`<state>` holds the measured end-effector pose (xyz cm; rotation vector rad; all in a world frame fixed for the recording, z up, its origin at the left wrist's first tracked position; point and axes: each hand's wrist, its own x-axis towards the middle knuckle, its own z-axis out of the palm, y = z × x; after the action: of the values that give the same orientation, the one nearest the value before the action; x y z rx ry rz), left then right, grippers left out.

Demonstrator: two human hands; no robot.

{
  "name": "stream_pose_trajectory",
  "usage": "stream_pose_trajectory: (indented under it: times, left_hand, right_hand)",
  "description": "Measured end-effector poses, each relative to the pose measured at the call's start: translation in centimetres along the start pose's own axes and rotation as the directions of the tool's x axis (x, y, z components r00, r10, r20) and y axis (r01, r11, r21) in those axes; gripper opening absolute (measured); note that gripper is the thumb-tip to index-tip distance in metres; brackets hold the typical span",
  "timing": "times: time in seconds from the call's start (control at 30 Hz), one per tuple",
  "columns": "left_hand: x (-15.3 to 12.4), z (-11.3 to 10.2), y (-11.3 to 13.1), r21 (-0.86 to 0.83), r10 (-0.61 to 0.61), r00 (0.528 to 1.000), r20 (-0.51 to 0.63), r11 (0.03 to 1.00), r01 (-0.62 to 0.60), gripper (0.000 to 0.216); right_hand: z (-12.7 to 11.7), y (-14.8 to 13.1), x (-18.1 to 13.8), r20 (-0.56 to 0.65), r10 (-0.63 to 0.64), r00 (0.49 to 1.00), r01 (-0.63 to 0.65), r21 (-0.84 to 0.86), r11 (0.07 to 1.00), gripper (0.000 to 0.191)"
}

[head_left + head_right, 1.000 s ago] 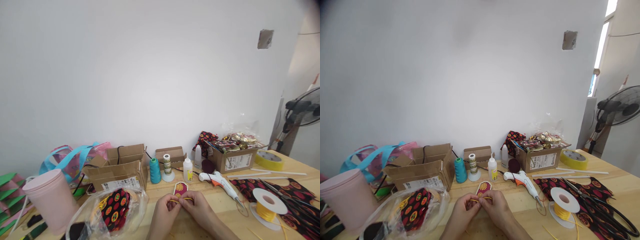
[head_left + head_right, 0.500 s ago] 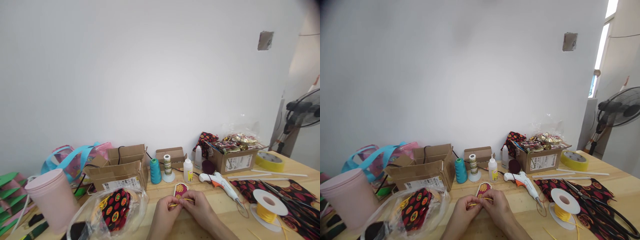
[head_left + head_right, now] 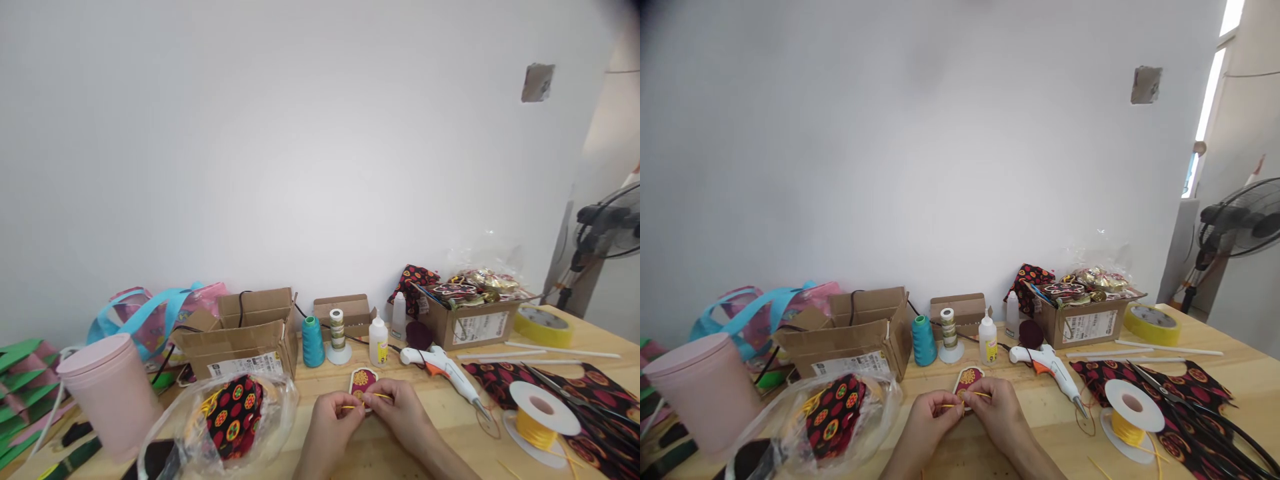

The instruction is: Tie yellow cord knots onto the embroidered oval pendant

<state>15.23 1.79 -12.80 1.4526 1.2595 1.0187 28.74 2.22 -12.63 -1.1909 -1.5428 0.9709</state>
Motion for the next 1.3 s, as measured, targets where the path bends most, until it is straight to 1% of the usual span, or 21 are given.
stream_pose_trajectory:
  times: [0.13, 0.23, 0.4, 0.5, 0.67, 1.0, 1.13, 1.3]
  left_hand:
    - [-0.2, -0.1, 0.2, 0.016, 0.021, 1.0, 0.014, 1.0, -0.021, 0.019]
    - [-0.1, -0.1, 0.0, -0.001, 0.008, 1.0, 0.023, 1.0, -0.008, 0.02]
    - [0.0, -0.2, -0.1, 0.007, -0.013, 1.0, 0.023, 1.0, 0.013, 0.021]
    - [0.0, -0.1, 0.1, 0.0, -0.025, 0.999, 0.027, 1.0, 0.025, 0.019]
    - [0.1, 0.0, 0.3, 0.03, 0.004, 1.0, 0.014, 1.0, -0.005, 0.02]
    - [0.0, 0.0, 0.1, 0.013, 0.001, 1.0, -0.003, 1.0, -0.001, 0.02]
    - [0.1, 0.1, 0.1, 0.031, -0.003, 1.0, 0.003, 1.0, 0.003, 0.021]
    - [0.3, 0.2, -0.2, 0.063, 0.012, 1.0, -0.019, 0.998, -0.01, 0.021]
  right_hand:
    - [0.2, 0.0, -0.1, 0.017, -0.008, 1.0, 0.007, 0.049, 0.999, 0.024]
    - [0.2, -0.1, -0.1, 0.02, -0.015, 1.0, 0.014, 0.058, 0.998, 0.024]
    - [0.2, -0.4, -0.1, 0.004, -0.002, 1.0, 0.002, 0.048, 0.999, 0.023]
    - [0.2, -0.4, -0.2, 0.002, -0.024, 1.0, 0.024, 0.028, 0.999, 0.022]
    - [0.1, -0.5, -0.2, -0.002, -0.021, 1.0, 0.021, 0.001, 1.0, 0.023]
    - [0.0, -0.4, -0.2, 0.005, -0.041, 0.999, 0.041, 0.011, 0.999, 0.023]
    - [0.0, 0.0, -0.1, -0.001, -0.074, 0.997, 0.074, -0.03, 0.997, 0.024]
    - [-0.1, 1.1, 0.1, -0.021, -0.043, 0.999, 0.042, -0.056, 0.998, 0.022]
